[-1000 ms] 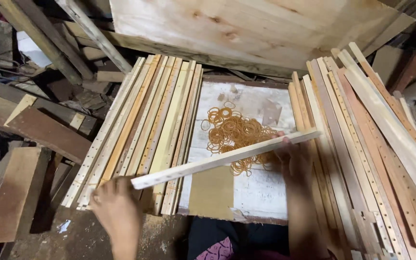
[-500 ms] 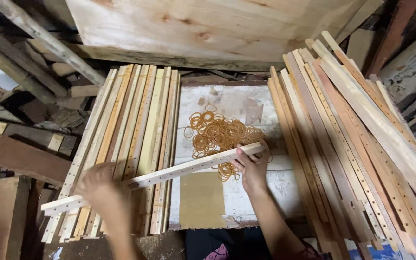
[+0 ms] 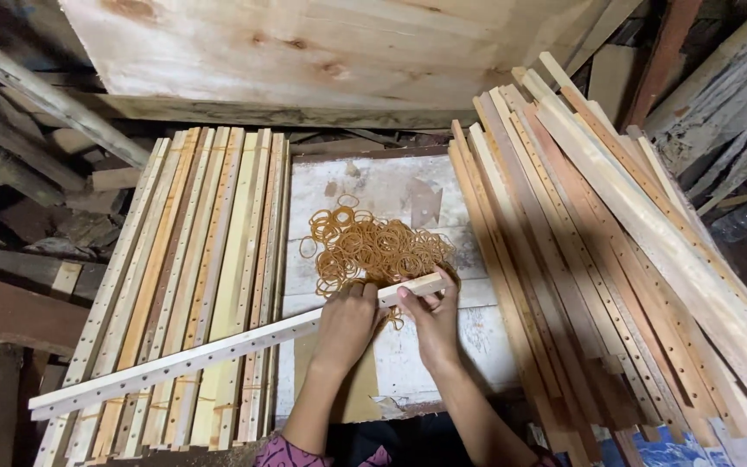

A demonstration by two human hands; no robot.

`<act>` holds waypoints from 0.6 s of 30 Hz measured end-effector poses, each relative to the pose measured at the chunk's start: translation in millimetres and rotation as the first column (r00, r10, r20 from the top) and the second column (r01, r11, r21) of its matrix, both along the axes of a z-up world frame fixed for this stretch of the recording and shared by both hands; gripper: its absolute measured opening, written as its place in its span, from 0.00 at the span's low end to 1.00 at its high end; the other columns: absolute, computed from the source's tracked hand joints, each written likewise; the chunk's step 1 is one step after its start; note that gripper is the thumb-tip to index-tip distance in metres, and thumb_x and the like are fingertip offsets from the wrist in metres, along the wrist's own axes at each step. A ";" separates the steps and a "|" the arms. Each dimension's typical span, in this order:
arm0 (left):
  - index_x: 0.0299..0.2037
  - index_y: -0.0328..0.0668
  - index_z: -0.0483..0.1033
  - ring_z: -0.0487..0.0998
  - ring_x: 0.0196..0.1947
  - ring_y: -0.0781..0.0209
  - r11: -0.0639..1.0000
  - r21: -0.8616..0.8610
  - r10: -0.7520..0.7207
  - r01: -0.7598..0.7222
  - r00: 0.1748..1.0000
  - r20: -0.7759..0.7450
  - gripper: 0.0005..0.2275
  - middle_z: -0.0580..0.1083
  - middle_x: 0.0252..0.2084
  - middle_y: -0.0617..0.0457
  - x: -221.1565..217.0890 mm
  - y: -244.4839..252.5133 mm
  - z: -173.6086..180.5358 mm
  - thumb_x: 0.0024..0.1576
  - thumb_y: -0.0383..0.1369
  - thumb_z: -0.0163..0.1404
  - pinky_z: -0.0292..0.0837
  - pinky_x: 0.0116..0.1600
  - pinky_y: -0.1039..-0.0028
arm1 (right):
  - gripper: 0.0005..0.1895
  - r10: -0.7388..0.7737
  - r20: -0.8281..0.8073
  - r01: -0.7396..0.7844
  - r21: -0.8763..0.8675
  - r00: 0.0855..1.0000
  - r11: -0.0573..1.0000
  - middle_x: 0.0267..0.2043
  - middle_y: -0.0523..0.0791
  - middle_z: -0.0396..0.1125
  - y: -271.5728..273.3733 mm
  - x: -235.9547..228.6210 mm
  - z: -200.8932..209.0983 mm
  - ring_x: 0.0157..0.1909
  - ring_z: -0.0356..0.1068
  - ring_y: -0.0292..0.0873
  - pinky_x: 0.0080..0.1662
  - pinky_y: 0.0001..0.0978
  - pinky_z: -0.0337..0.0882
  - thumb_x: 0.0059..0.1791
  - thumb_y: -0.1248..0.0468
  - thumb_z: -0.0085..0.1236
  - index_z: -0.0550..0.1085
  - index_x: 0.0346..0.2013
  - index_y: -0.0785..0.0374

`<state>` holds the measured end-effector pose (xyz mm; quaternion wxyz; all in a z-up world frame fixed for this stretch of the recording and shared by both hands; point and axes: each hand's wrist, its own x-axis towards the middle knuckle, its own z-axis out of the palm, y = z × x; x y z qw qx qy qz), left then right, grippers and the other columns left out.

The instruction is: Wrapping rubber bands around wooden slats and stacking them in a workshop.

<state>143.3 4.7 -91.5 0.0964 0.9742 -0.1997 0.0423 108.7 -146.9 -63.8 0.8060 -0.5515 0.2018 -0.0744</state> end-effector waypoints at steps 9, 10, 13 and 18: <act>0.44 0.42 0.73 0.81 0.42 0.44 0.999 -0.025 -0.023 0.022 0.997 -0.072 0.14 0.78 0.40 0.44 -15.3 -0.8 46.5 0.58 0.44 0.54 0.74 0.46 0.59 | 0.16 -0.060 0.071 0.092 -0.855 0.996 0.510 0.45 0.46 0.76 -98.7 113.6 -82.1 0.55 0.72 0.53 0.56 0.46 0.70 0.49 0.47 0.60 0.83 0.43 0.51; 0.44 0.42 0.73 0.81 0.42 0.44 0.999 -0.025 -0.027 0.025 0.997 -0.069 0.14 0.78 0.40 0.44 -18.1 -1.2 47.1 0.58 0.44 0.54 0.74 0.46 0.59 | 0.16 -0.063 0.074 0.096 -0.855 0.995 0.510 0.45 0.46 0.76 -99.6 124.5 -88.4 0.55 0.72 0.53 0.56 0.46 0.70 0.49 0.47 0.60 0.83 0.43 0.51; 0.43 0.43 0.72 0.81 0.42 0.45 1.000 -0.018 -0.004 0.003 0.998 -0.063 0.15 0.77 0.40 0.45 -21.3 0.0 52.4 0.59 0.47 0.52 0.74 0.46 0.60 | 0.18 -0.138 -0.213 -0.133 -0.887 0.967 0.442 0.34 0.43 0.76 -98.1 150.4 -90.1 0.46 0.76 0.53 0.45 0.47 0.77 0.39 0.42 0.66 0.83 0.35 0.47; 0.45 0.44 0.72 0.80 0.45 0.45 0.999 -0.028 -0.022 0.019 0.993 -0.113 0.14 0.77 0.42 0.44 -19.4 1.8 47.4 0.59 0.45 0.53 0.73 0.49 0.60 | 0.14 -0.046 -0.067 -0.022 -0.766 0.997 0.642 0.32 0.39 0.76 -95.4 123.5 -49.4 0.42 0.77 0.43 0.45 0.32 0.73 0.38 0.47 0.70 0.83 0.34 0.47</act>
